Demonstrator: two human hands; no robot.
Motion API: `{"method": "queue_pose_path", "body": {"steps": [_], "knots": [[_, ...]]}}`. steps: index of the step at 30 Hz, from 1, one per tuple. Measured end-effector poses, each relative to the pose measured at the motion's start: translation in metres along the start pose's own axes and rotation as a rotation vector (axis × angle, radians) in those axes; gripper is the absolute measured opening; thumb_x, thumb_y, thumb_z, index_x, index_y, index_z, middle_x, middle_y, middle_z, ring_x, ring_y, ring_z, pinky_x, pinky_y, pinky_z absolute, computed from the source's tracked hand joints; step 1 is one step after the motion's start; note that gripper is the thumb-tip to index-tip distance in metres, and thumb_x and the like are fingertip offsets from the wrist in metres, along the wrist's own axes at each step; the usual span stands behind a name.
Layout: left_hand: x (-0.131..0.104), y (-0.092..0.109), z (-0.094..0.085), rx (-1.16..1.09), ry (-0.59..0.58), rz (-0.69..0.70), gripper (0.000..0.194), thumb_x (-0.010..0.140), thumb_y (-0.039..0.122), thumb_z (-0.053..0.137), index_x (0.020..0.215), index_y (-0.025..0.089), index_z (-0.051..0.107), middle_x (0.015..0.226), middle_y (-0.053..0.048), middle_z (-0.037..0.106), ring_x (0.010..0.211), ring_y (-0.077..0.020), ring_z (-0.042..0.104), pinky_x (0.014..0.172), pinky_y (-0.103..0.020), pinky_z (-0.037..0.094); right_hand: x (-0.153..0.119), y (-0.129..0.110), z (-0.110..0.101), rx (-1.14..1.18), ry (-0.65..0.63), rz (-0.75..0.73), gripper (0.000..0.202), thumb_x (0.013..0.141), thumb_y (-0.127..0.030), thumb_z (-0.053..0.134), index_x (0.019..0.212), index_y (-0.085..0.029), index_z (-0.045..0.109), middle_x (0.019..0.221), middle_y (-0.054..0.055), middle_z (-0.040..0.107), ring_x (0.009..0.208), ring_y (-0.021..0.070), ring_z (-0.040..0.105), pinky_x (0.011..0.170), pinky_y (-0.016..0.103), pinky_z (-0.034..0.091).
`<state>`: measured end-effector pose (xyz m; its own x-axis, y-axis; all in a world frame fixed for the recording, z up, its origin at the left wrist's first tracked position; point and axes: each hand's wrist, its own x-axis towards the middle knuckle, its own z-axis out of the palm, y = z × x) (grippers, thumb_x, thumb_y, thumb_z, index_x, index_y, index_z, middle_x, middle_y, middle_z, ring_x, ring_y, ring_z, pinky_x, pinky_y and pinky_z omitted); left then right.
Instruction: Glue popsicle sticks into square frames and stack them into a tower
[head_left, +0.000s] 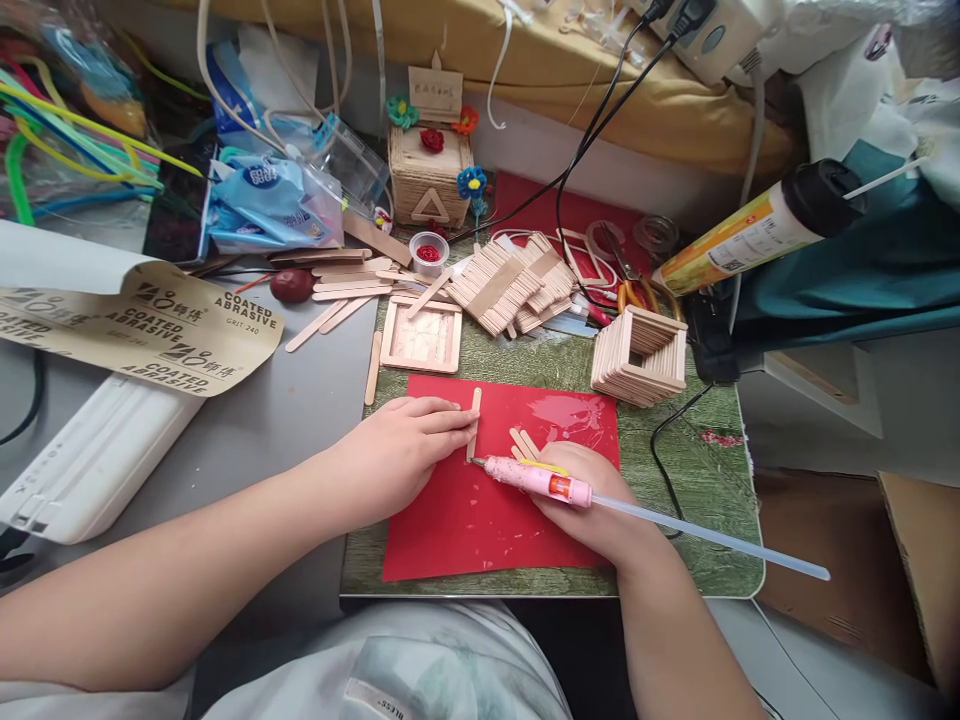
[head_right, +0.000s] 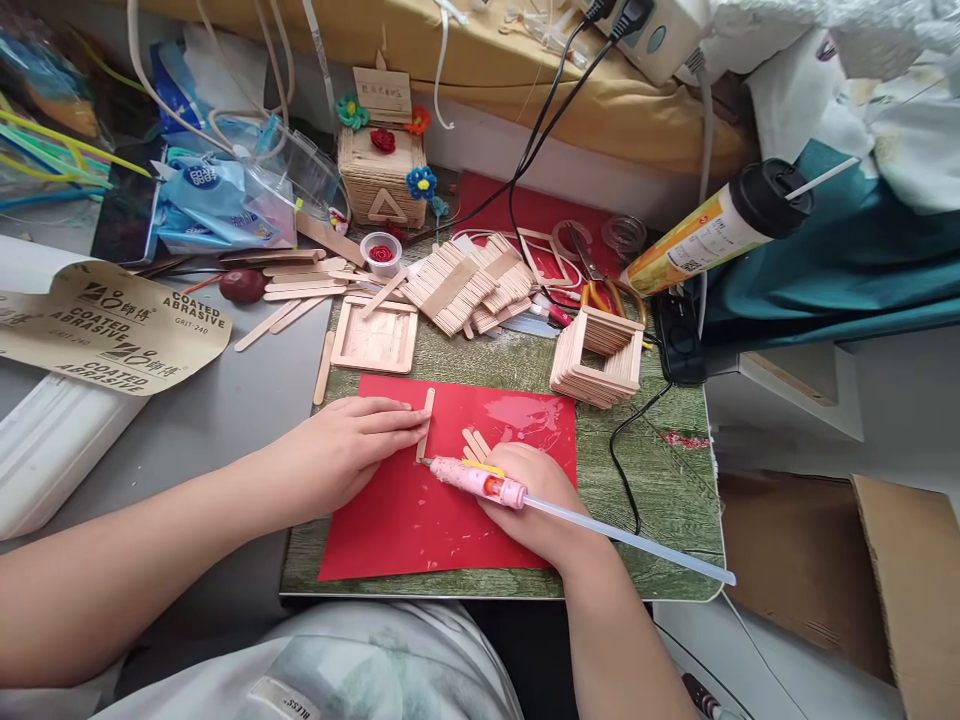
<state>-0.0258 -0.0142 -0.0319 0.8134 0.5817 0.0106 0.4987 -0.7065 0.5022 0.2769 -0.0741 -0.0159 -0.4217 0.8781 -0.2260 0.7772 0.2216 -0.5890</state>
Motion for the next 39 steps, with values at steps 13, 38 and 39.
{"method": "queue_pose_path", "body": {"steps": [13,38,39], "knots": [[0.0,0.002,-0.001,0.005,-0.001,-0.005,0.056,0.095,0.009,0.051,0.148,0.024,0.064,0.161,-0.004,0.055,0.141,-0.0284,0.057,0.115,-0.048,0.05,0.001,-0.001,-0.001,0.062,-0.006,0.002,0.032,0.107,-0.04,0.055,0.079,-0.024,0.054,0.079,0.002,0.064,0.073,0.019,0.059,0.068,0.033,0.042],[0.0,0.006,-0.006,0.078,0.003,0.015,0.057,0.092,0.007,0.051,0.145,0.022,0.064,0.16,-0.004,0.056,0.141,-0.0285,0.057,0.114,-0.047,0.049,-0.053,0.024,-0.031,0.476,0.293,0.623,0.039,0.09,-0.054,0.074,0.114,-0.023,0.079,0.084,0.007,0.079,0.075,0.0273,0.074,0.061,0.034,0.057],[0.0,0.006,-0.005,0.084,0.01,0.027,0.056,0.093,0.008,0.05,0.145,0.022,0.064,0.16,-0.004,0.056,0.141,-0.0287,0.057,0.114,-0.047,0.048,-0.059,0.03,-0.031,0.452,0.295,0.738,0.041,0.088,-0.058,0.075,0.108,-0.022,0.078,0.07,0.004,0.073,0.06,0.0239,0.068,0.051,0.032,0.05]]}}
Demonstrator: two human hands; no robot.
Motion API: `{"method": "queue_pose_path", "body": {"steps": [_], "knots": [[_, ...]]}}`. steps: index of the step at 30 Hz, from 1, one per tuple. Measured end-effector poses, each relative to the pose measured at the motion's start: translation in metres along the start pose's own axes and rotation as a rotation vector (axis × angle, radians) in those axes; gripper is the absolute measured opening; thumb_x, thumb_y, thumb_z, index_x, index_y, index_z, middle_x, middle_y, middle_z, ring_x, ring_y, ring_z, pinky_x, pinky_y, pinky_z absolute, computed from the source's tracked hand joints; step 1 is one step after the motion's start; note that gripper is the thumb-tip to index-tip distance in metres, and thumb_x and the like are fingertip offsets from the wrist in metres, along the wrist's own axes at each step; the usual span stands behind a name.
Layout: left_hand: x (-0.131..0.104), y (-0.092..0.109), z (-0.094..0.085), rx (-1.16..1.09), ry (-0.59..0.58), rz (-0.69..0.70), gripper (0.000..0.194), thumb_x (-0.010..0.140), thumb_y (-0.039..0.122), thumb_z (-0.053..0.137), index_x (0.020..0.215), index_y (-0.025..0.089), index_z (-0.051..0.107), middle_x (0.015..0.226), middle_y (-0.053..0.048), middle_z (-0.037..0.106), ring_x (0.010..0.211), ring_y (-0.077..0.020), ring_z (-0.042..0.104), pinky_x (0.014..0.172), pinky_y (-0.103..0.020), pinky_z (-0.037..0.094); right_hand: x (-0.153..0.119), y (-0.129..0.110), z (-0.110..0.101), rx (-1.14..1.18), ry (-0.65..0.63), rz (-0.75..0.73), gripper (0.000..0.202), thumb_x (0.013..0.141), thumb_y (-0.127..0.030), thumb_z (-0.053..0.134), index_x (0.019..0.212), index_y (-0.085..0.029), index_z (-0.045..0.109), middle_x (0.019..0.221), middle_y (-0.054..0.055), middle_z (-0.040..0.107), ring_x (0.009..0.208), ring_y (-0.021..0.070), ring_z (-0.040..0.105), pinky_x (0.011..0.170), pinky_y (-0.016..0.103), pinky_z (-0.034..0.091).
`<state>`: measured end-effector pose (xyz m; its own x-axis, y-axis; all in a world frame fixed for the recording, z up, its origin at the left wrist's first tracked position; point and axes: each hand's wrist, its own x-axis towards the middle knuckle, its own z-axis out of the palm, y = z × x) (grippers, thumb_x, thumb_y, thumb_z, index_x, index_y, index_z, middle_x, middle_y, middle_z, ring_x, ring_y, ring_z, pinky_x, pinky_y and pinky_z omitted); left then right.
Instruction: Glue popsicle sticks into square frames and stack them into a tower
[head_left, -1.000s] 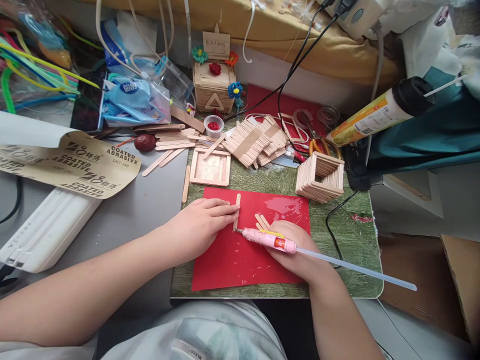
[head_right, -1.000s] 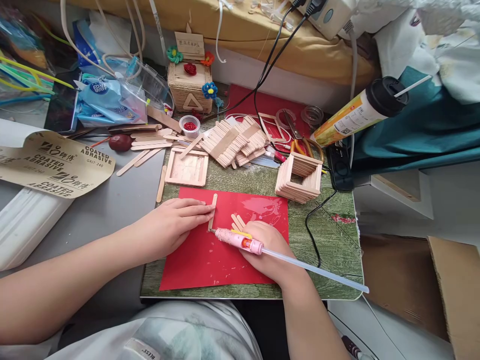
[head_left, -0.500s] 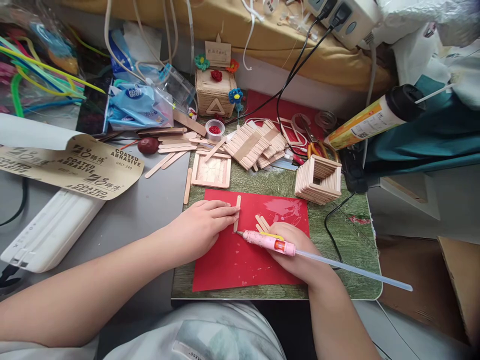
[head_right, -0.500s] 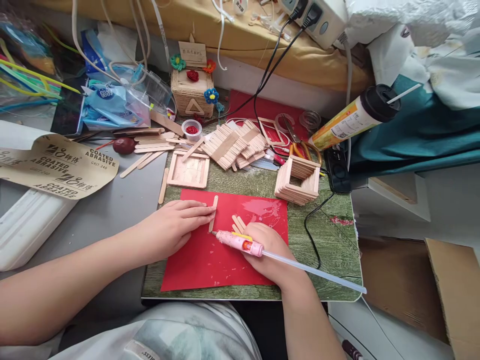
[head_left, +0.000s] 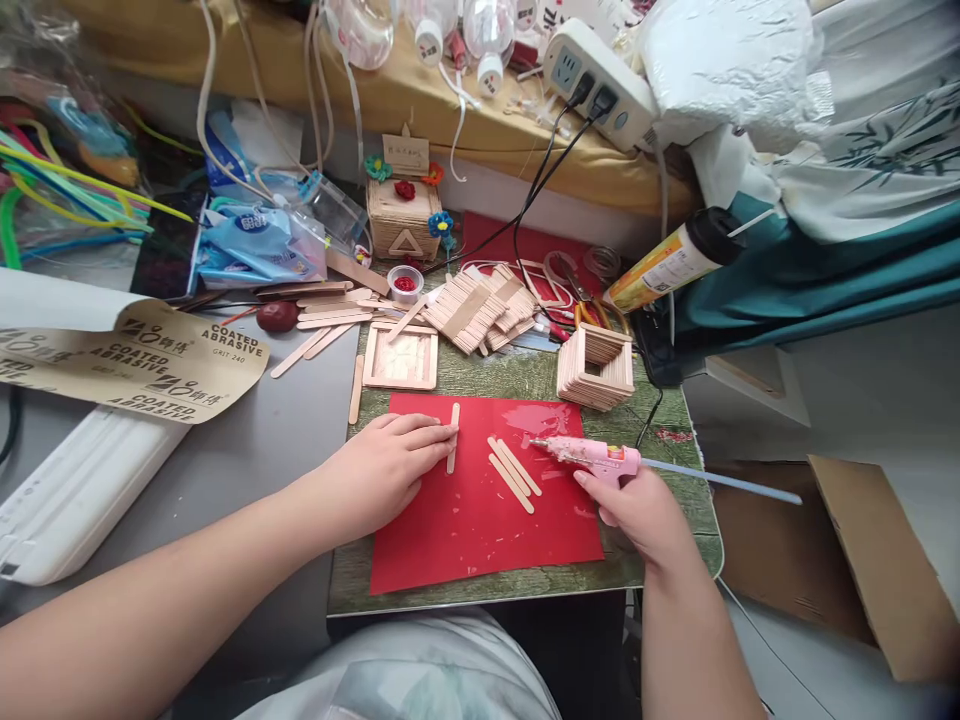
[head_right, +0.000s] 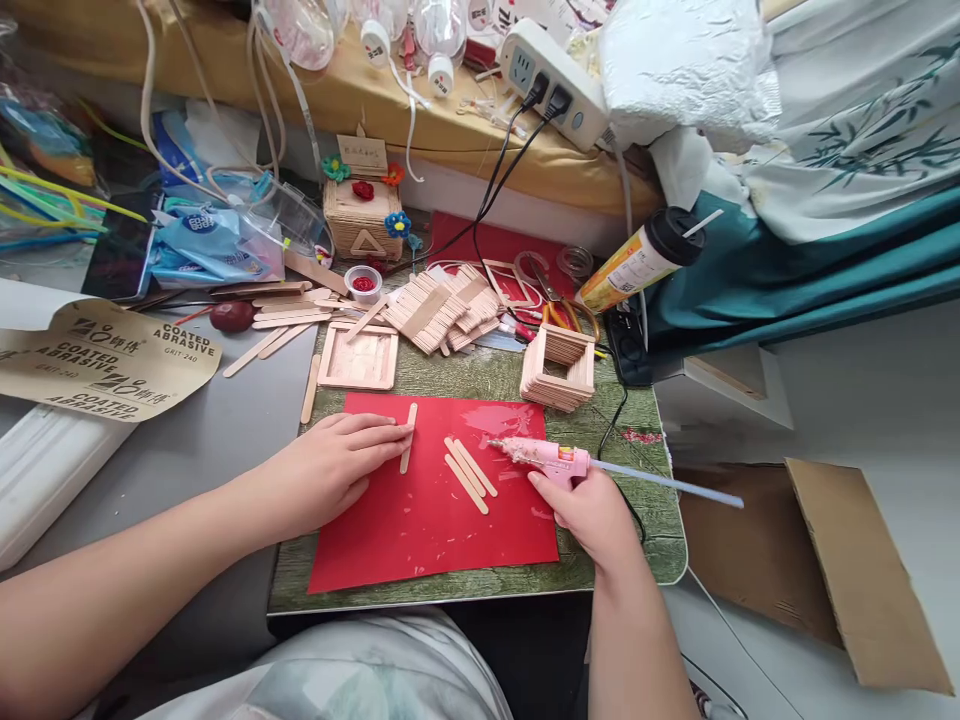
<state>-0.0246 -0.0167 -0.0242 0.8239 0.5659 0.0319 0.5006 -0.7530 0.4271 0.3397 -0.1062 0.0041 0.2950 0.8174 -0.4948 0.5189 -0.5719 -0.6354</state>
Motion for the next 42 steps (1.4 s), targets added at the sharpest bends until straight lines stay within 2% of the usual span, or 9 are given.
{"method": "queue_pose_path", "body": {"steps": [3,9,14,18,23,27,32,39,42], "knots": [[0.0,-0.001,0.001,0.009,0.011,0.031,0.053,0.096,0.01,0.05,0.145,0.023,0.065,0.159,-0.005,0.057,0.141,-0.0292,0.057,0.114,-0.047,0.048,0.002,0.014,-0.007,-0.052,0.087,0.12,0.05,0.085,-0.065,0.074,0.107,-0.021,0.073,0.065,0.001,0.068,0.047,0.018,0.056,0.046,0.028,0.038],[-0.001,-0.003,0.003,0.007,0.036,0.047,0.054,0.097,0.011,0.05,0.148,0.024,0.062,0.157,-0.005,0.06,0.14,-0.0285,0.057,0.112,-0.046,0.048,0.006,0.013,-0.003,-0.448,0.334,0.032,0.051,0.088,-0.073,0.063,0.083,-0.023,0.066,0.081,0.007,0.072,0.068,0.0241,0.063,0.056,0.031,0.039],[-0.001,-0.004,0.003,0.009,0.037,0.07,0.053,0.097,0.01,0.051,0.146,0.025,0.063,0.155,-0.005,0.061,0.14,-0.0287,0.056,0.113,-0.046,0.047,-0.005,0.015,0.018,-0.519,0.622,-0.316,0.035,0.095,-0.057,0.068,0.094,-0.021,0.066,0.098,0.011,0.071,0.091,0.0294,0.066,0.078,0.04,0.051],[0.0,-0.003,0.0,-0.006,0.02,0.096,0.042,0.1,0.013,0.05,0.135,0.025,0.069,0.152,-0.005,0.064,0.14,-0.0289,0.056,0.113,-0.047,0.046,-0.019,0.003,0.053,-0.493,0.359,-0.67,0.021,0.106,-0.03,0.054,0.118,-0.021,0.07,0.11,0.012,0.072,0.105,0.0297,0.066,0.096,0.046,0.053],[0.001,0.0,-0.007,-0.043,0.005,0.111,0.032,0.101,0.014,0.05,0.12,0.026,0.074,0.147,-0.003,0.067,0.136,-0.0262,0.058,0.11,-0.045,0.045,-0.021,-0.011,0.075,-0.352,0.239,-0.611,0.017,0.105,-0.022,0.055,0.11,-0.023,0.072,0.105,0.009,0.071,0.101,0.0271,0.067,0.092,0.045,0.056],[0.002,0.003,-0.009,-0.041,0.021,0.106,0.034,0.102,0.015,0.053,0.128,0.026,0.072,0.145,-0.004,0.069,0.132,-0.025,0.062,0.109,-0.043,0.046,-0.017,-0.013,0.074,-0.335,0.228,-0.586,0.015,0.101,-0.015,0.055,0.096,-0.022,0.067,0.099,0.008,0.069,0.095,0.0268,0.066,0.087,0.044,0.056],[0.003,0.002,-0.008,-0.009,0.035,0.11,0.032,0.103,0.018,0.053,0.126,0.025,0.074,0.145,-0.006,0.069,0.127,-0.0261,0.065,0.106,-0.043,0.048,-0.009,-0.018,0.079,-0.347,0.267,-0.673,0.014,0.102,-0.013,0.053,0.099,-0.021,0.064,0.098,0.008,0.069,0.095,0.0264,0.065,0.087,0.043,0.055],[0.001,0.0,-0.003,0.014,0.045,0.077,0.034,0.105,0.019,0.05,0.129,0.024,0.073,0.15,-0.004,0.065,0.128,-0.0266,0.065,0.105,-0.045,0.049,-0.012,-0.027,0.081,-0.333,0.094,-0.721,0.016,0.102,-0.011,0.053,0.1,-0.022,0.064,0.096,0.006,0.068,0.091,0.0228,0.064,0.084,0.039,0.054],[0.001,-0.001,-0.002,0.009,0.051,0.075,0.032,0.105,0.018,0.05,0.126,0.024,0.074,0.151,-0.004,0.065,0.128,-0.0258,0.065,0.105,-0.044,0.05,-0.016,-0.027,0.081,-0.335,0.118,-0.766,0.016,0.1,-0.009,0.053,0.098,-0.022,0.063,0.094,0.005,0.068,0.088,0.0223,0.063,0.081,0.039,0.054]]}}
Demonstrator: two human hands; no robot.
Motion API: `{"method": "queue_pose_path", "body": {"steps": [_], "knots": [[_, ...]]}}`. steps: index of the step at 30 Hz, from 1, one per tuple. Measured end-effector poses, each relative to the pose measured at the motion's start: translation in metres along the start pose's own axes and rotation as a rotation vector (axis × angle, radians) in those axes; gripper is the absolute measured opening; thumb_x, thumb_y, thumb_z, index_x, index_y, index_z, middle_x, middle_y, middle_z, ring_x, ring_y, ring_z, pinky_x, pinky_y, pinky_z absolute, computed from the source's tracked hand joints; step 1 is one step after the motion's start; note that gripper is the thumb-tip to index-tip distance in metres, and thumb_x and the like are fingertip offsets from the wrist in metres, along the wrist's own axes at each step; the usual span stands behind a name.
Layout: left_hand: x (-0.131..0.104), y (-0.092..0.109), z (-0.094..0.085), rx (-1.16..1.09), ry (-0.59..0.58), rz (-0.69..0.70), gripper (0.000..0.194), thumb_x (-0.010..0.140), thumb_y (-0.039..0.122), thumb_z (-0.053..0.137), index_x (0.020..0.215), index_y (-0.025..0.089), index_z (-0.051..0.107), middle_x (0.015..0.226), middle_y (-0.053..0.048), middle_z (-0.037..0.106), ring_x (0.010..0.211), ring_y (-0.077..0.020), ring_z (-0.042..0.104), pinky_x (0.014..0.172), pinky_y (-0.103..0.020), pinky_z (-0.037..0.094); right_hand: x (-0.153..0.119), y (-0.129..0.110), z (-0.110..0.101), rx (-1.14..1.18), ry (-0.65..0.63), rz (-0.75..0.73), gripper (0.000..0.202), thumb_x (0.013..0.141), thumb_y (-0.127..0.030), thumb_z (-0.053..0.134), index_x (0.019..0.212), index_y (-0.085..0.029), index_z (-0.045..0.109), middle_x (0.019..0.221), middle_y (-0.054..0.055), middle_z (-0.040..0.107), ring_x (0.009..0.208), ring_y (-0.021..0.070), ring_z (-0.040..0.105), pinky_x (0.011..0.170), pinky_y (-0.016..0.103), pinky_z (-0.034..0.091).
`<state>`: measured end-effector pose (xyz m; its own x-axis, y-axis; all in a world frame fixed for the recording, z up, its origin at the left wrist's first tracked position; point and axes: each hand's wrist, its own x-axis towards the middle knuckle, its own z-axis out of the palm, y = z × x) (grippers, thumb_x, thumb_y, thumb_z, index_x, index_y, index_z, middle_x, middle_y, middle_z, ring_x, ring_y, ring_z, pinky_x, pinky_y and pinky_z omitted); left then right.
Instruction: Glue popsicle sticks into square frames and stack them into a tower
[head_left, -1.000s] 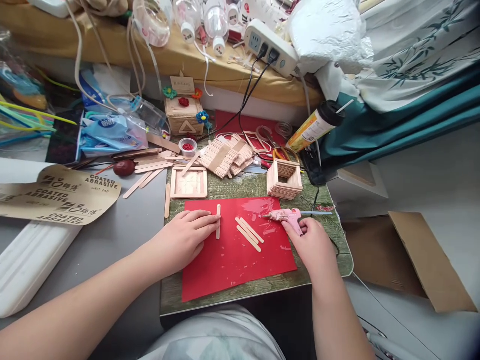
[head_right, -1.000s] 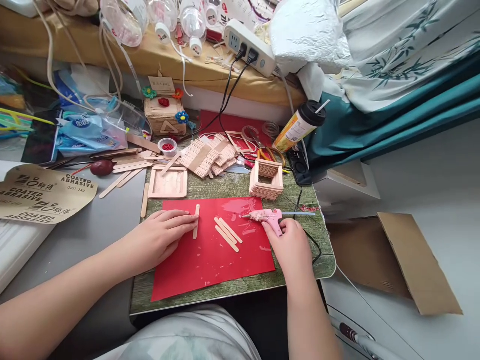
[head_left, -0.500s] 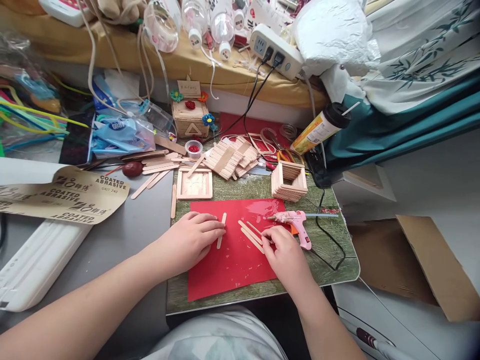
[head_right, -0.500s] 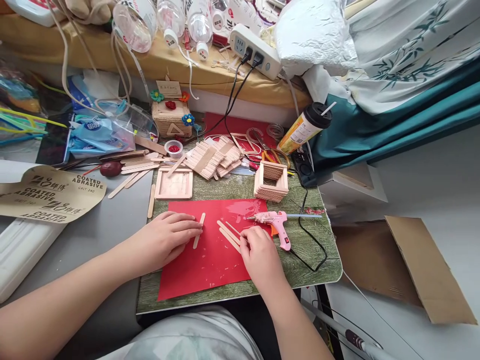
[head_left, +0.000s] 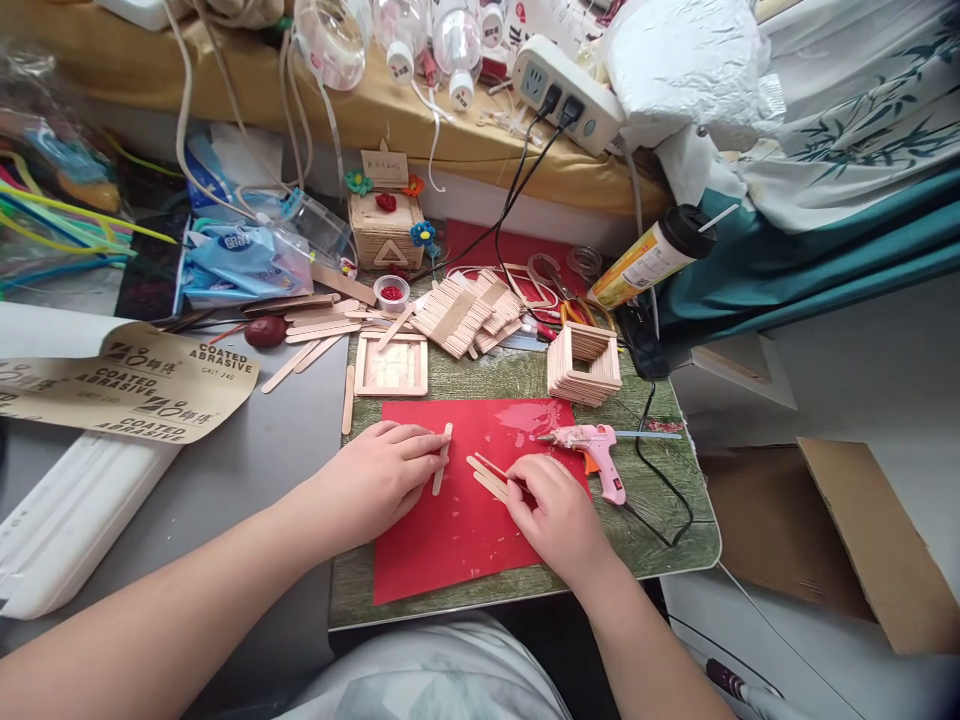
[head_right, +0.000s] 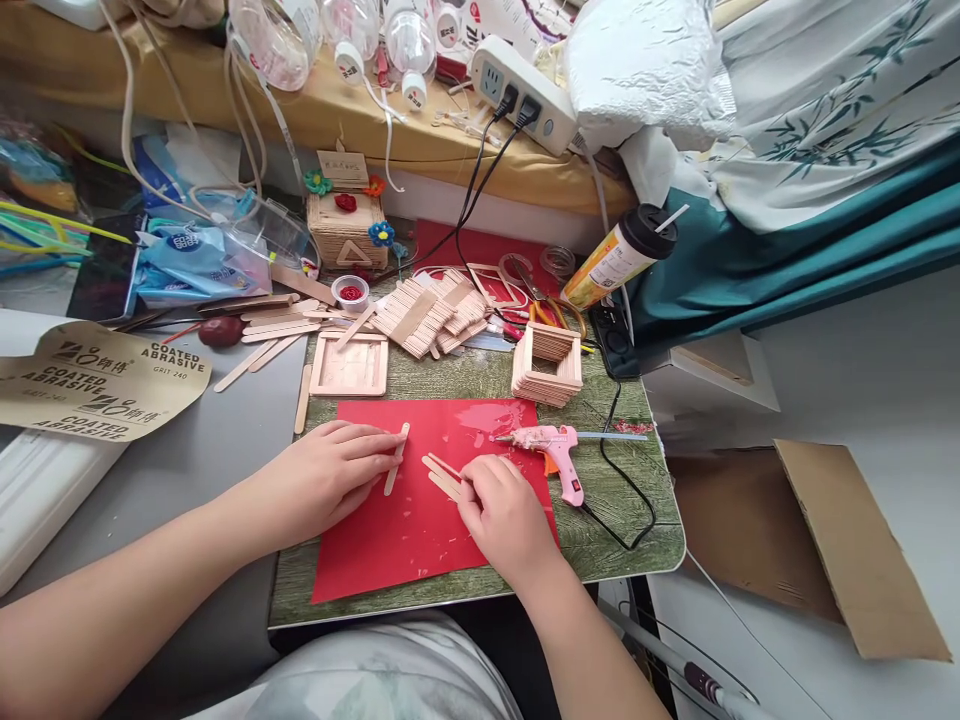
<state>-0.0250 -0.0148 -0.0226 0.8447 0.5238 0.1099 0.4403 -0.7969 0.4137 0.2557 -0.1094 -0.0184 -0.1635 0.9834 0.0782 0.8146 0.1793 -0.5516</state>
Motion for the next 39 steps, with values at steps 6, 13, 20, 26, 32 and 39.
{"method": "queue_pose_path", "body": {"steps": [6,13,20,26,32,39], "knots": [[0.001,-0.001,-0.001,-0.034,0.015,0.001,0.031,0.105,0.019,0.048,0.115,0.026,0.077,0.147,-0.002,0.068,0.129,-0.0243,0.064,0.105,-0.043,0.051,0.018,-0.006,0.006,0.012,0.1,-0.078,0.022,0.103,-0.01,0.054,0.112,-0.023,0.069,0.102,0.007,0.074,0.096,0.0239,0.065,0.089,0.042,0.055],[0.0,0.0,-0.003,-0.048,0.016,-0.003,0.031,0.104,0.019,0.049,0.114,0.025,0.078,0.144,-0.003,0.07,0.13,-0.0242,0.065,0.106,-0.043,0.052,0.039,-0.005,0.017,0.038,0.065,-0.109,0.026,0.105,-0.014,0.054,0.121,-0.023,0.072,0.107,0.008,0.075,0.101,0.0251,0.065,0.092,0.043,0.056],[0.001,0.0,-0.002,-0.054,0.058,-0.013,0.03,0.106,0.022,0.051,0.117,0.024,0.079,0.139,-0.007,0.073,0.125,-0.0245,0.068,0.104,-0.042,0.053,0.035,-0.002,0.018,0.061,0.049,-0.069,0.024,0.106,-0.016,0.054,0.116,-0.024,0.074,0.108,0.008,0.074,0.101,0.0251,0.065,0.09,0.044,0.056],[0.002,0.0,-0.003,-0.058,0.054,-0.013,0.028,0.106,0.021,0.051,0.114,0.024,0.078,0.138,-0.005,0.074,0.124,-0.0244,0.069,0.102,-0.042,0.053,0.041,-0.011,0.013,0.007,0.018,-0.062,0.02,0.105,-0.017,0.056,0.115,-0.024,0.072,0.108,0.009,0.072,0.101,0.0261,0.063,0.092,0.043,0.054],[0.003,-0.001,-0.004,-0.054,0.041,-0.011,0.03,0.107,0.022,0.049,0.117,0.023,0.078,0.138,-0.005,0.074,0.125,-0.026,0.068,0.102,-0.043,0.053,0.069,-0.02,0.024,-0.101,-0.021,-0.072,0.013,0.105,-0.02,0.059,0.107,-0.019,0.072,0.097,0.009,0.069,0.093,0.0266,0.062,0.087,0.042,0.052],[0.004,-0.001,-0.005,-0.072,0.04,-0.02,0.03,0.107,0.022,0.049,0.114,0.022,0.078,0.136,-0.005,0.075,0.124,-0.026,0.068,0.1,-0.043,0.053,0.074,-0.019,0.033,-0.091,0.008,-0.028,0.015,0.103,-0.016,0.06,0.089,-0.021,0.064,0.088,0.006,0.065,0.086,0.0238,0.059,0.082,0.038,0.049]]}}
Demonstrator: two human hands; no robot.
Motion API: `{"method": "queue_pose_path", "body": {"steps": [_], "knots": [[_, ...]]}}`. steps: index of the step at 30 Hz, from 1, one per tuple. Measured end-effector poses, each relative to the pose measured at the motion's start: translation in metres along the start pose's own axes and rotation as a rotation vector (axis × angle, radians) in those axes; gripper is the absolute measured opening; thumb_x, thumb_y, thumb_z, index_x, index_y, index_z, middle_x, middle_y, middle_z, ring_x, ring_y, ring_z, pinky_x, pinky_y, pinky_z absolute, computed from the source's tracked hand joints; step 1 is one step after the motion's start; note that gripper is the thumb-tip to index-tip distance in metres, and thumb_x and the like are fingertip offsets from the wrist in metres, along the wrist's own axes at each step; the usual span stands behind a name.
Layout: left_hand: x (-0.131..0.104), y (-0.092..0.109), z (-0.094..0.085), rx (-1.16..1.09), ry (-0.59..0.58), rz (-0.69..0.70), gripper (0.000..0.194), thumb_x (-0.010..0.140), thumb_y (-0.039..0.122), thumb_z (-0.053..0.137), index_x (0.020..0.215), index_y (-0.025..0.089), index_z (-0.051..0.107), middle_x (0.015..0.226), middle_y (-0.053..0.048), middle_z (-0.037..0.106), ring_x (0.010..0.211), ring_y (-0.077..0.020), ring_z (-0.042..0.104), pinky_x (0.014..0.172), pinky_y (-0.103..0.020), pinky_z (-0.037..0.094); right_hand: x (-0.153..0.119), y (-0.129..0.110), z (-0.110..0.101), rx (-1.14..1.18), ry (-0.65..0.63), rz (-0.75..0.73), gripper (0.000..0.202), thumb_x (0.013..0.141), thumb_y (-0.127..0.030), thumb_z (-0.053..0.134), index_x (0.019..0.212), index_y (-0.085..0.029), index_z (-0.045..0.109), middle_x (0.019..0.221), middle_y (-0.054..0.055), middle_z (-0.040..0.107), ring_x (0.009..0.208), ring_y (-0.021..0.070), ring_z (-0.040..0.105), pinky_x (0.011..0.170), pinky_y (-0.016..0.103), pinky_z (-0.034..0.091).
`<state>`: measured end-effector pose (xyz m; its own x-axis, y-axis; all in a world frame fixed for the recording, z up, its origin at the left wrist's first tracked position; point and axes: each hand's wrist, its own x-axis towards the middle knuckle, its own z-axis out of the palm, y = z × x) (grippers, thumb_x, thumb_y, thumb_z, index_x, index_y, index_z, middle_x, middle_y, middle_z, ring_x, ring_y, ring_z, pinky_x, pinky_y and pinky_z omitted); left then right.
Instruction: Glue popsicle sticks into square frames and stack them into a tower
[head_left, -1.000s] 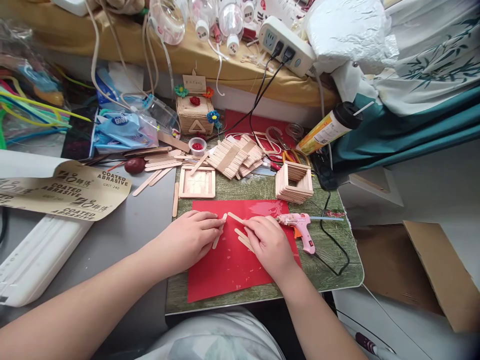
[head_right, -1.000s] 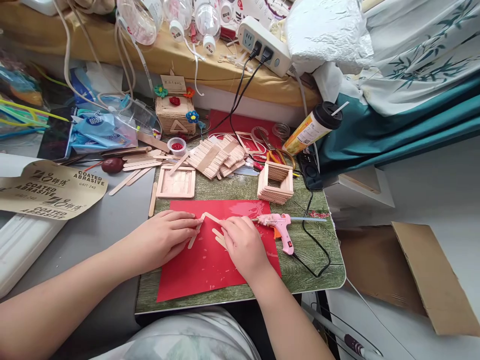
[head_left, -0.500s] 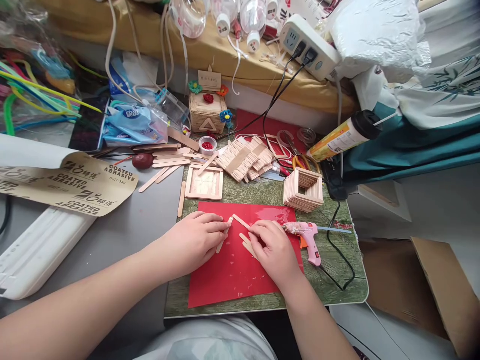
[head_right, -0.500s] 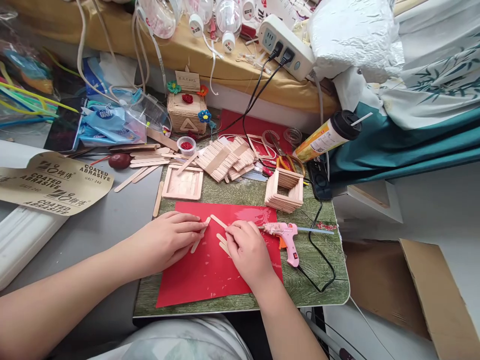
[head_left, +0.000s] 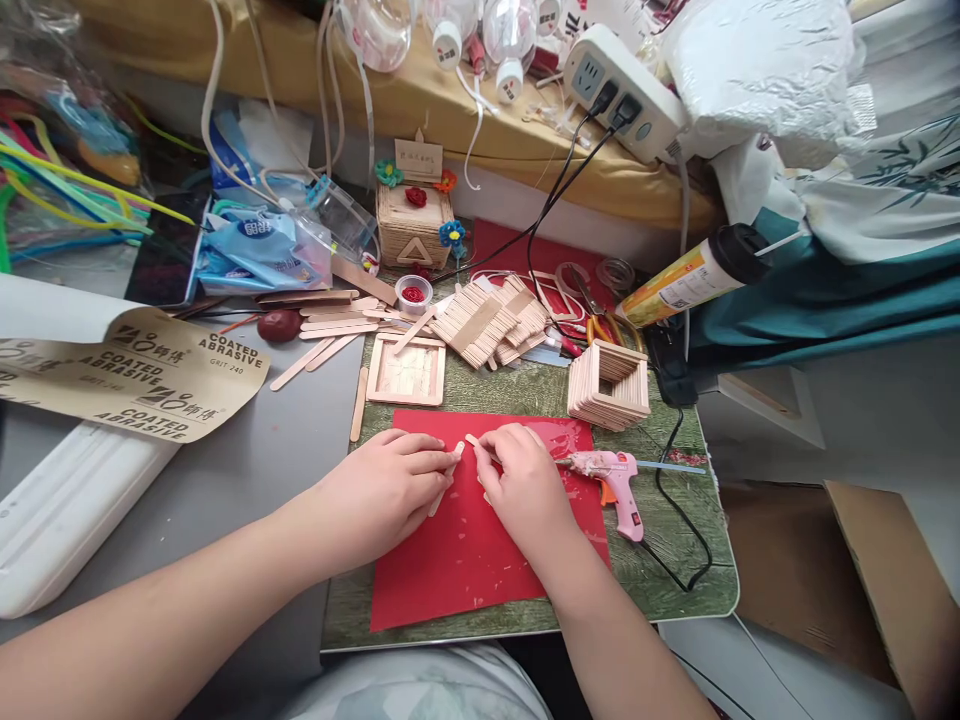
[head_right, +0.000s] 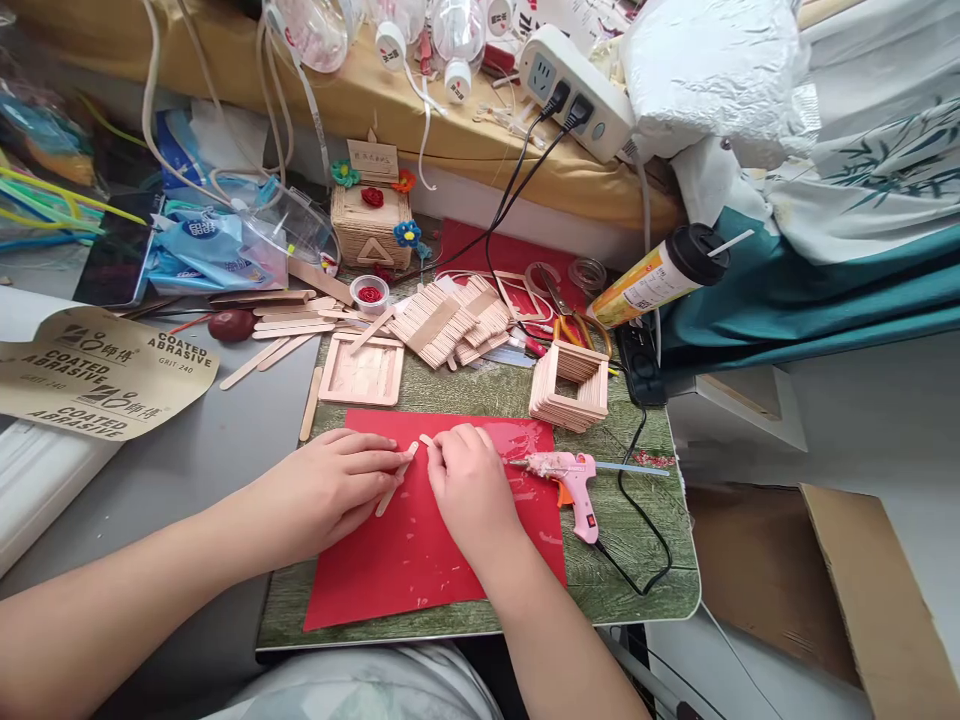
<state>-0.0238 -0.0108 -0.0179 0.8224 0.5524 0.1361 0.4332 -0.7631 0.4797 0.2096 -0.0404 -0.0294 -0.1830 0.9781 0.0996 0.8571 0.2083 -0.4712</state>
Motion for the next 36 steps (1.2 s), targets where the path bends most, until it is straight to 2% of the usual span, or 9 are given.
{"method": "queue_pose_path", "body": {"steps": [6,19,23,26,36], "knots": [[-0.0002,0.0002,0.0015,-0.01,0.009,-0.008,0.028,0.107,0.022,0.05,0.112,0.023,0.078,0.135,-0.005,0.075,0.122,-0.0248,0.068,0.101,-0.042,0.053,-0.0048,-0.0024,0.0024,0.042,0.034,-0.048,0.016,0.104,-0.016,0.056,0.091,-0.023,0.062,0.09,0.006,0.066,0.088,0.0238,0.059,0.084,0.039,0.049],[0.0001,0.0033,0.0009,-0.041,0.039,-0.054,0.028,0.106,0.021,0.052,0.108,0.024,0.08,0.131,-0.006,0.077,0.12,-0.0239,0.069,0.102,-0.042,0.054,-0.0063,-0.0025,0.0039,0.106,0.007,-0.045,0.015,0.105,-0.019,0.056,0.093,-0.022,0.066,0.09,0.007,0.067,0.088,0.0235,0.061,0.084,0.04,0.052],[-0.0005,0.0028,0.0008,-0.033,0.027,-0.051,0.029,0.107,0.021,0.05,0.11,0.023,0.079,0.132,-0.005,0.076,0.12,-0.0243,0.069,0.102,-0.042,0.053,-0.0063,-0.0024,0.0023,0.151,0.044,-0.058,0.013,0.105,-0.021,0.058,0.107,-0.023,0.071,0.099,0.008,0.07,0.095,0.0243,0.063,0.087,0.041,0.054],[-0.0006,0.003,0.0009,-0.025,0.028,-0.052,0.03,0.107,0.022,0.049,0.109,0.023,0.079,0.132,-0.004,0.077,0.119,-0.0246,0.069,0.101,-0.043,0.053,-0.0058,-0.0023,0.0013,0.144,0.011,-0.094,0.02,0.106,-0.021,0.057,0.117,-0.025,0.074,0.103,0.008,0.07,0.097,0.0242,0.063,0.09,0.041,0.054],[0.0009,0.0025,0.0004,-0.018,0.031,-0.041,0.029,0.107,0.02,0.05,0.111,0.022,0.078,0.133,-0.005,0.076,0.119,-0.0237,0.069,0.102,-0.042,0.052,-0.0021,-0.0048,-0.0009,0.101,-0.061,-0.112,0.022,0.107,-0.021,0.055,0.106,-0.025,0.076,0.1,0.008,0.069,0.094,0.0245,0.059,0.085,0.041,0.054]]}}
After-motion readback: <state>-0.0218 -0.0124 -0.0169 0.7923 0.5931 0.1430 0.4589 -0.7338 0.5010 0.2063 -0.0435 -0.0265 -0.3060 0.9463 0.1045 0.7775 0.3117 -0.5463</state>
